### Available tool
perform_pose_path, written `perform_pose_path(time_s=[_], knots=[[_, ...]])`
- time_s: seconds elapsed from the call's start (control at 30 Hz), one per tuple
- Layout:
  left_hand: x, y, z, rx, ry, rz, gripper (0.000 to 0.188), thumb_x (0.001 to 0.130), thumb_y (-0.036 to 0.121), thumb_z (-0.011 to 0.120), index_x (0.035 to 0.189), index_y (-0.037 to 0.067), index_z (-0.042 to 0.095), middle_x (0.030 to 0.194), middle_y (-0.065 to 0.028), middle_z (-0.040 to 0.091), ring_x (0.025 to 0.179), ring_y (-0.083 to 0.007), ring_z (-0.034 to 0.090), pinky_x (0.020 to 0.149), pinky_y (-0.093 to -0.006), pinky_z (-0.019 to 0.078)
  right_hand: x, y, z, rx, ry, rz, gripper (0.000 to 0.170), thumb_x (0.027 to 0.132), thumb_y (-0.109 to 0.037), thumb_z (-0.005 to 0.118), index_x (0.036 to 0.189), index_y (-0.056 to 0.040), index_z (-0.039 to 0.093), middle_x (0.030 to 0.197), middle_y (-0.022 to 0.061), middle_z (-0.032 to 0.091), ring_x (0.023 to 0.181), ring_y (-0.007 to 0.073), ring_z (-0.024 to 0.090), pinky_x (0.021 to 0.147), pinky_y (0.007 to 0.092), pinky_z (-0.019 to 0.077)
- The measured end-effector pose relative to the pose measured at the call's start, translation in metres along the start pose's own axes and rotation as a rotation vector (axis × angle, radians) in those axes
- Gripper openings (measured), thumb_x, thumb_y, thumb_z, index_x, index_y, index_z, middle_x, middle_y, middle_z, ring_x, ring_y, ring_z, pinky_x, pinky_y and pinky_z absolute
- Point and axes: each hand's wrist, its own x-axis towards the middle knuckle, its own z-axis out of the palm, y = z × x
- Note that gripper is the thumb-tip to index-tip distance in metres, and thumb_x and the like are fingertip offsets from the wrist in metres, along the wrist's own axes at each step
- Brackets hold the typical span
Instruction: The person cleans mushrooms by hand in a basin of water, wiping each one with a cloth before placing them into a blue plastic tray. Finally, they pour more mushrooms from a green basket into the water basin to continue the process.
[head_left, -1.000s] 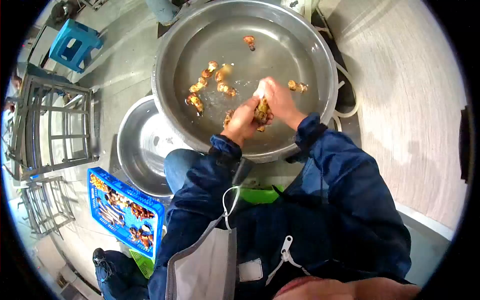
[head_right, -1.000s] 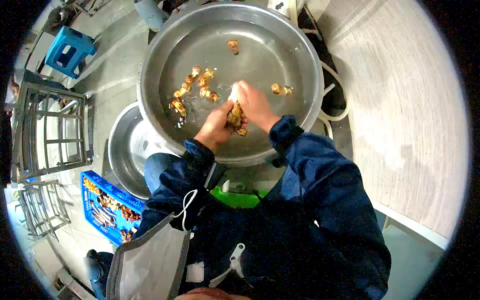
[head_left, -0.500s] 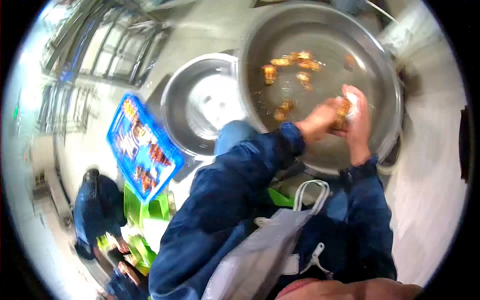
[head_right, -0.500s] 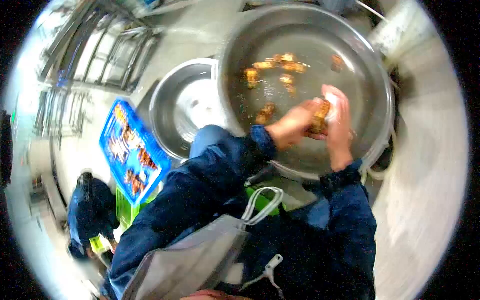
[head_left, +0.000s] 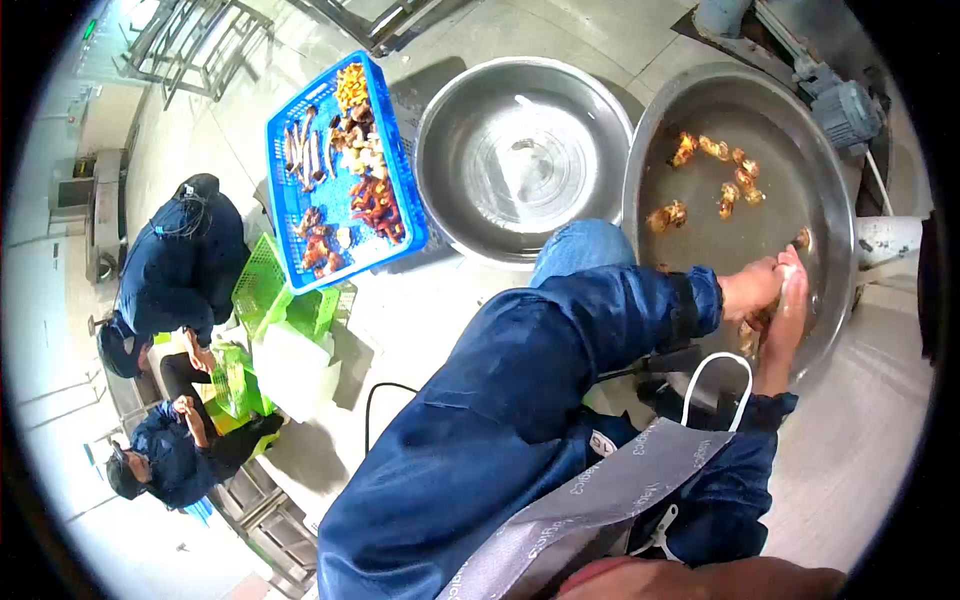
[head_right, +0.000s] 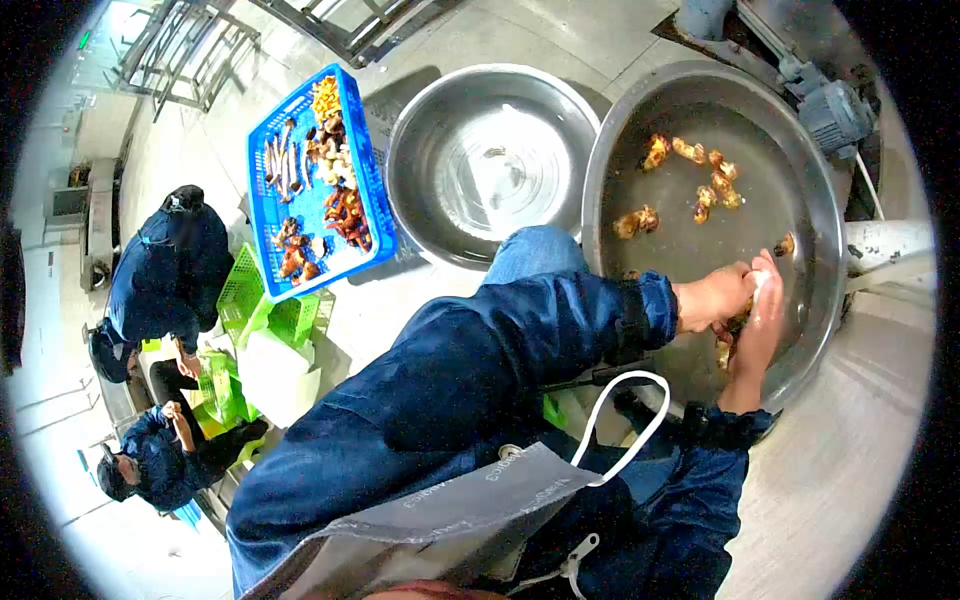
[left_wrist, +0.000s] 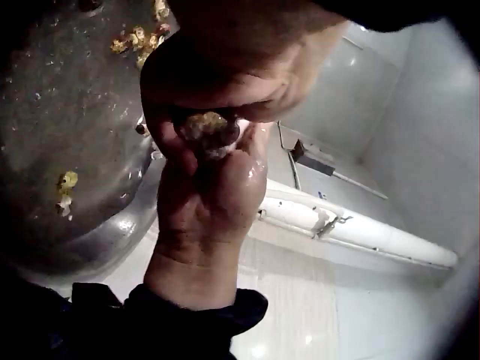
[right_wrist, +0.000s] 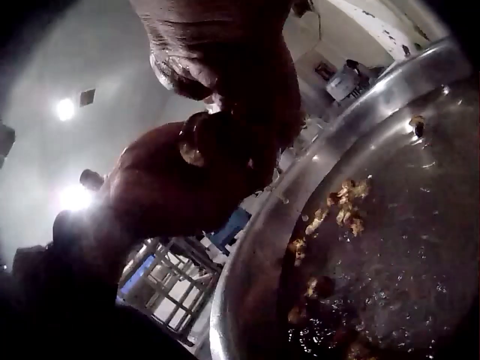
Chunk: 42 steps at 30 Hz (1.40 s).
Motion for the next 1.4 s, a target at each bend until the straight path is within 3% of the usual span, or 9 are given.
perform_pose_path(time_s=[0.13,0.27,0.47,0.53,0.73,0.9,1.03,1.3,1.4], knots=[[0.03,-0.034,-0.014,0.058,-0.217,0.377,0.039,0.1,0.028,0.041,0.127,0.001,0.046,0.116,-0.0146,0.057,0.1,-0.0206,0.055,0.084,-0.0336,0.0481,-0.016,0.0,-0.01,-0.417,-0.017,-0.213,0.038,0.101,-0.032,0.039,0.11,-0.0002,0.058,0.113,0.0123,0.062,0.105,0.0229,0.056,0.094,0.0331,0.0412],[0.037,-0.035,-0.032,0.382,-0.203,0.506,0.04,0.096,0.024,0.044,0.127,-0.001,0.044,0.119,-0.0168,0.054,0.104,-0.025,0.055,0.086,-0.0346,0.0496,-0.003,-0.005,-0.005,0.124,0.008,0.2,0.033,0.099,-0.025,0.046,0.118,-0.0008,0.055,0.113,0.0098,0.061,0.104,0.0186,0.058,0.093,0.0316,0.044],[0.009,0.002,-0.003,0.157,-0.13,0.084,0.042,0.1,0.038,0.034,0.126,0.007,0.045,0.102,-0.0076,0.061,0.085,-0.0182,0.063,0.054,-0.034,0.0539,-0.029,-0.042,0.01,-0.333,-0.08,-0.19,0.03,0.099,-0.026,0.044,0.108,-0.0013,0.059,0.105,0.0073,0.062,0.099,0.0169,0.057,0.091,0.0304,0.0428],[0.015,0.002,-0.007,0.254,-0.125,0.026,0.042,0.1,0.04,0.036,0.125,0.008,0.047,0.099,-0.0064,0.061,0.073,-0.0157,0.062,0.053,-0.0309,0.0529,-0.014,-0.029,0.009,-0.086,0.027,-0.08,0.037,0.1,-0.031,0.042,0.105,0.0024,0.059,0.1,0.0096,0.063,0.09,0.0167,0.06,0.079,0.0296,0.0472],[0.021,0.008,0.01,0.155,-0.083,-0.074,0.042,0.1,0.045,0.036,0.122,0.011,0.047,0.09,-0.0053,0.062,0.07,-0.0184,0.064,0.056,-0.032,0.0518,-0.024,-0.03,-0.017,0.527,-0.054,0.045,0.032,0.1,-0.03,0.042,0.112,-0.0028,0.053,0.112,0.0099,0.062,0.103,0.0187,0.059,0.093,0.031,0.045],[0.03,-0.008,0.008,0.181,-0.182,-0.042,0.043,0.101,0.044,0.034,0.124,0.01,0.047,0.09,-0.0072,0.062,0.074,-0.0213,0.063,0.059,-0.0323,0.0512,-0.011,0.001,-0.036,-0.101,0.044,-0.088,0.034,0.099,-0.033,0.042,0.113,-0.0034,0.053,0.112,0.0083,0.06,0.101,0.0178,0.057,0.087,0.0315,0.0449],[0.034,-0.005,0.001,0.029,-0.399,-0.158,0.05,0.101,0.047,0.03,0.128,0.008,0.047,0.099,-0.0088,0.062,0.087,-0.0263,0.065,0.067,-0.0333,0.0517,0.0,0.047,-0.058,0.228,0.132,0.178,0.04,0.096,-0.04,0.047,0.118,-0.0067,0.051,0.105,0.0074,0.058,0.082,0.0171,0.052,0.073,0.0304,0.0455],[0.05,0.007,-0.007,-0.206,0.042,-0.244,0.05,0.094,0.05,0.049,0.115,0.005,0.056,0.088,-0.0094,0.061,0.082,-0.027,0.063,0.074,-0.0379,0.0551,-0.003,0.237,-0.157,-0.103,0.586,0.569,0.031,0.094,-0.033,0.055,0.117,-0.0126,0.05,0.089,0.0027,0.057,0.075,0.0148,0.051,0.067,0.0296,0.0452],[0.067,-0.006,-0.025,-0.304,0.135,-0.272,0.045,0.095,0.048,0.048,0.11,0.006,0.056,0.086,-0.009,0.061,0.081,-0.0266,0.063,0.072,-0.0391,0.0558,0.001,0.264,-0.15,0.252,0.581,0.73,0.024,0.092,-0.029,0.059,0.107,-0.0093,0.057,0.085,0.0015,0.057,0.072,0.014,0.052,0.066,0.0283,0.0462]])
